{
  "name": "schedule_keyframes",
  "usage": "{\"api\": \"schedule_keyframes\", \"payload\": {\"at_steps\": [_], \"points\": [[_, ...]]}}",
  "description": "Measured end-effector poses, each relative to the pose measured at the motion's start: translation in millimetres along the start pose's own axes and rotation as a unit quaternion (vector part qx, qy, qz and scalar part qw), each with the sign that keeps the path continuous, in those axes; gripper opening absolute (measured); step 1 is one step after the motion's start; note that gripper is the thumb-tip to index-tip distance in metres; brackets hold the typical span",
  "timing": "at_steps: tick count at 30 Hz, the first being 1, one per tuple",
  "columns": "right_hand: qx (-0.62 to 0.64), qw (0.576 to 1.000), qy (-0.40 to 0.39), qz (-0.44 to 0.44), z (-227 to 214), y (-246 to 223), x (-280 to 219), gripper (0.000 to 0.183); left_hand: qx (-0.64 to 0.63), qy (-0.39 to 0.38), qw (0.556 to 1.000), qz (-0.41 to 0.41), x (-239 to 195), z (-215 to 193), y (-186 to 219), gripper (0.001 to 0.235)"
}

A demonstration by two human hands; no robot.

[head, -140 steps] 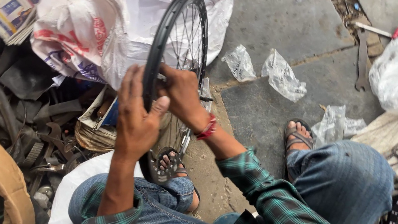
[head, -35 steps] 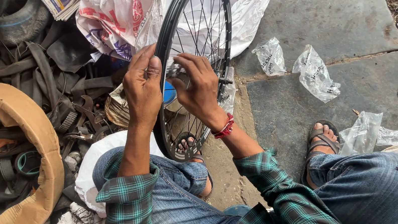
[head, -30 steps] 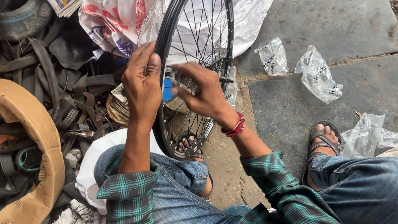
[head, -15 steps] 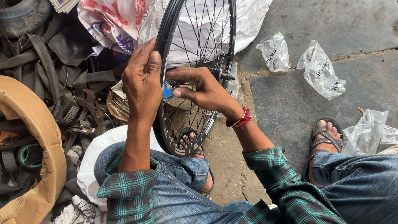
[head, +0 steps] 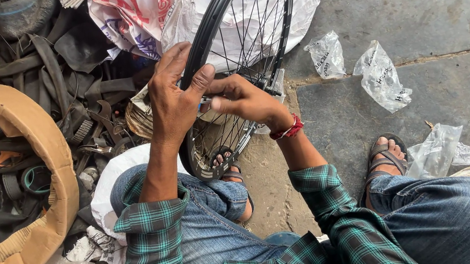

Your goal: The person sits on the ground and uses a small metal tool to adjust the spokes and rim of a bicycle wheel. They repeatedly rotate the wheel and tighten individual spokes to true the wheel.

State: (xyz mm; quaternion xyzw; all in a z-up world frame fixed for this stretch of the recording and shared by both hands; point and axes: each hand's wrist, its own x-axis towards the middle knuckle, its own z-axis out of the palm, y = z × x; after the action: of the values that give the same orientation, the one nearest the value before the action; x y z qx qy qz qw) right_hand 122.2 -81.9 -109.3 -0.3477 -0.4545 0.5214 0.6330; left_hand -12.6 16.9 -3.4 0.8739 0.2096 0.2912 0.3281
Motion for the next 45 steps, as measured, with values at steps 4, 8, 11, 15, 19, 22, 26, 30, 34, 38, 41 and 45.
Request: {"api": "schedule_keyframes", "payload": {"at_steps": [4,8,11,15,19,22,26,30,34,38,41,45], "points": [[-0.01,1.0,-0.018,-0.023,-2,-2,6,0.055,-0.021,-0.005,1.0,-0.017,0,0,2,0.058],[-0.055,0.995,-0.073,-0.023,-7,-4,8,0.061,-0.042,-0.008,0.999,-0.033,0,0,4,0.059],[-0.07,0.995,-0.076,-0.013,-4,-4,11,0.063,-0.019,-0.001,1.0,-0.017,-1,-1,4,0.06],[-0.038,0.997,-0.055,-0.041,3,0,14,0.068,-0.008,0.007,1.0,-0.011,0,-1,2,0.06],[-0.002,0.999,-0.015,-0.044,13,3,15,0.065,-0.006,0.014,1.0,0.002,2,-3,-1,0.059],[-0.019,0.997,0.053,-0.049,26,7,16,0.053,-0.036,0.014,0.999,-0.027,2,-7,-3,0.058],[-0.177,0.964,0.155,-0.124,43,11,17,0.05,-0.04,0.028,0.999,-0.012,3,-11,-5,0.054],[-0.274,0.924,0.196,-0.183,49,14,16,0.05,-0.051,0.045,0.997,-0.026,2,-10,-7,0.054],[-0.325,0.871,0.273,-0.248,58,24,19,0.046,-0.053,0.039,0.996,-0.056,0,-8,-11,0.057],[-0.348,0.84,0.322,-0.264,64,32,19,0.036,-0.036,0.026,0.999,-0.001,2,-7,-12,0.06],[-0.398,0.809,0.322,-0.29,62,29,15,0.038,-0.066,0.014,0.998,-0.016,3,-6,-8,0.061],[-0.489,0.733,0.32,-0.349,53,24,8,0.046,-0.07,0.011,0.996,-0.045,2,-5,1,0.062]]}}
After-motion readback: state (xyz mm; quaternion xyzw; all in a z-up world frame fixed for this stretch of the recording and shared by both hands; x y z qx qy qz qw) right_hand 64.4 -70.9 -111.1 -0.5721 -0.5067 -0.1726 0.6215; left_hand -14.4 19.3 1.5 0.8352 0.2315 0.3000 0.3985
